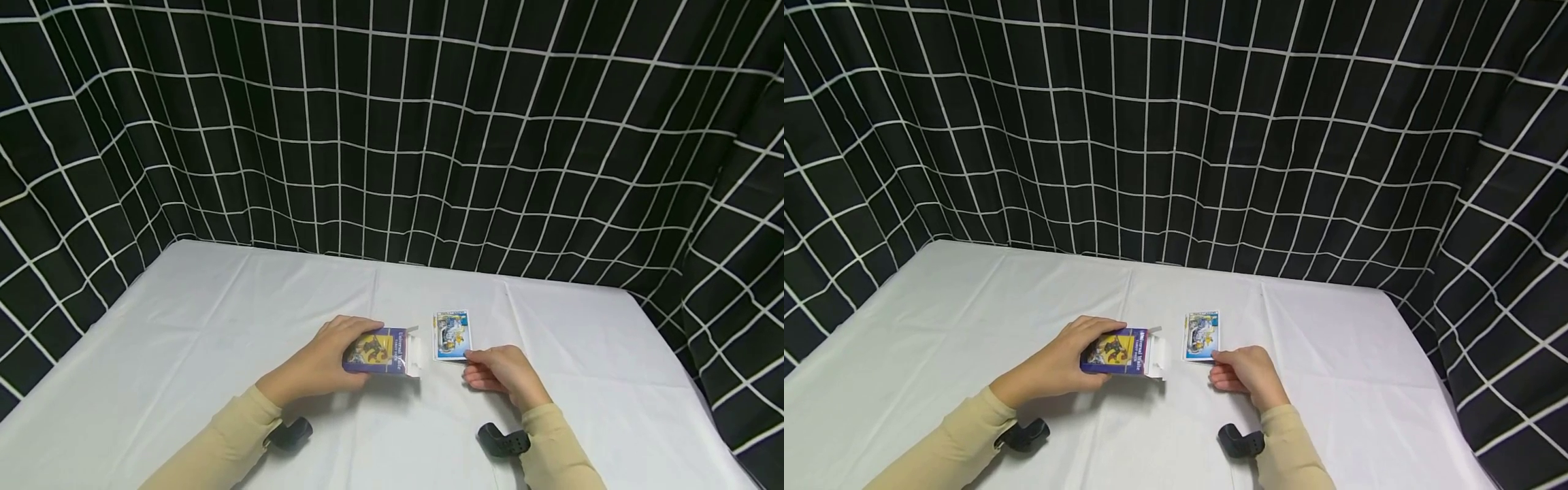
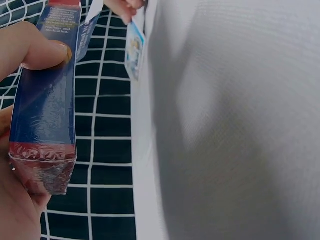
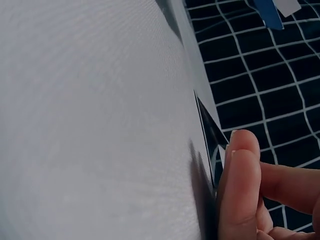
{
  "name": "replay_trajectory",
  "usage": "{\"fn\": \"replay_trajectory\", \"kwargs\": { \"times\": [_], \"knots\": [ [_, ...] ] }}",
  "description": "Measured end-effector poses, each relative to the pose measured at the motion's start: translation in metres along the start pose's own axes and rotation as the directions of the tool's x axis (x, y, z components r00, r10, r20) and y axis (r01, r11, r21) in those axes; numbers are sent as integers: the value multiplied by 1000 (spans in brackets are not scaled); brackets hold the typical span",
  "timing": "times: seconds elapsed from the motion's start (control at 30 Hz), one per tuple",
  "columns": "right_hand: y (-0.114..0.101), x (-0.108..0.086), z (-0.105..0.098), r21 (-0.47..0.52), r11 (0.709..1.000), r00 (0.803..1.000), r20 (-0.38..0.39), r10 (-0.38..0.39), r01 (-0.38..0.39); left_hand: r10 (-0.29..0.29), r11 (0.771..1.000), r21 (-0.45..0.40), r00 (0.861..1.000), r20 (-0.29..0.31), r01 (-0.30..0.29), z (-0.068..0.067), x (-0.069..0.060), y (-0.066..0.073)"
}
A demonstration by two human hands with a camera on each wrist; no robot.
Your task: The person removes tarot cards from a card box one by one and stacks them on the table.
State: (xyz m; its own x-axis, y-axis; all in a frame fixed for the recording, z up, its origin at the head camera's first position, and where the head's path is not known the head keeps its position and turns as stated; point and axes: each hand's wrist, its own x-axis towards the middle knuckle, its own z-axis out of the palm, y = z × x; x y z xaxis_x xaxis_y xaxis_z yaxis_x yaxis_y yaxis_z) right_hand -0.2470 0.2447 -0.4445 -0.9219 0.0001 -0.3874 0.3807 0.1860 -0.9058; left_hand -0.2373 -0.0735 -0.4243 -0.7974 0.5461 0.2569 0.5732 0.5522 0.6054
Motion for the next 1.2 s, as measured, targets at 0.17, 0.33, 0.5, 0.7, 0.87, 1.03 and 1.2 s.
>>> {"fn": "replay_trajectory", "kwargs": {
  "times": [0.17,0.33,0.5,0.7,0.87,1.03,1.2],
  "knots": [
    [1,-2,-1,-26,1000,1000,7,8,-8,-8,1000,2,1000,-1,8,1,1,0],
    [2,-3,-2,-65,998,1000,-16,19,-20,-6,1000,0,1000,-3,6,1,2,0],
    [3,-1,-2,-86,996,1000,-10,11,-12,3,1000,-1,1000,2,-3,1,3,1],
    [-2,2,0,-109,994,1000,-5,21,-22,-7,1000,1,1000,-4,7,-1,3,-1],
    [-3,2,1,-137,990,1000,-6,28,-29,-2,1000,2,1000,-13,2,-3,2,-1],
    [-2,1,3,-155,988,1000,-2,21,-22,-11,1000,4,1000,-5,11,-3,1,-1],
    [-2,1,5,-167,986,1000,4,3,-2,-5,1000,5,1000,-8,5,-4,1,-2]
  ]
}}
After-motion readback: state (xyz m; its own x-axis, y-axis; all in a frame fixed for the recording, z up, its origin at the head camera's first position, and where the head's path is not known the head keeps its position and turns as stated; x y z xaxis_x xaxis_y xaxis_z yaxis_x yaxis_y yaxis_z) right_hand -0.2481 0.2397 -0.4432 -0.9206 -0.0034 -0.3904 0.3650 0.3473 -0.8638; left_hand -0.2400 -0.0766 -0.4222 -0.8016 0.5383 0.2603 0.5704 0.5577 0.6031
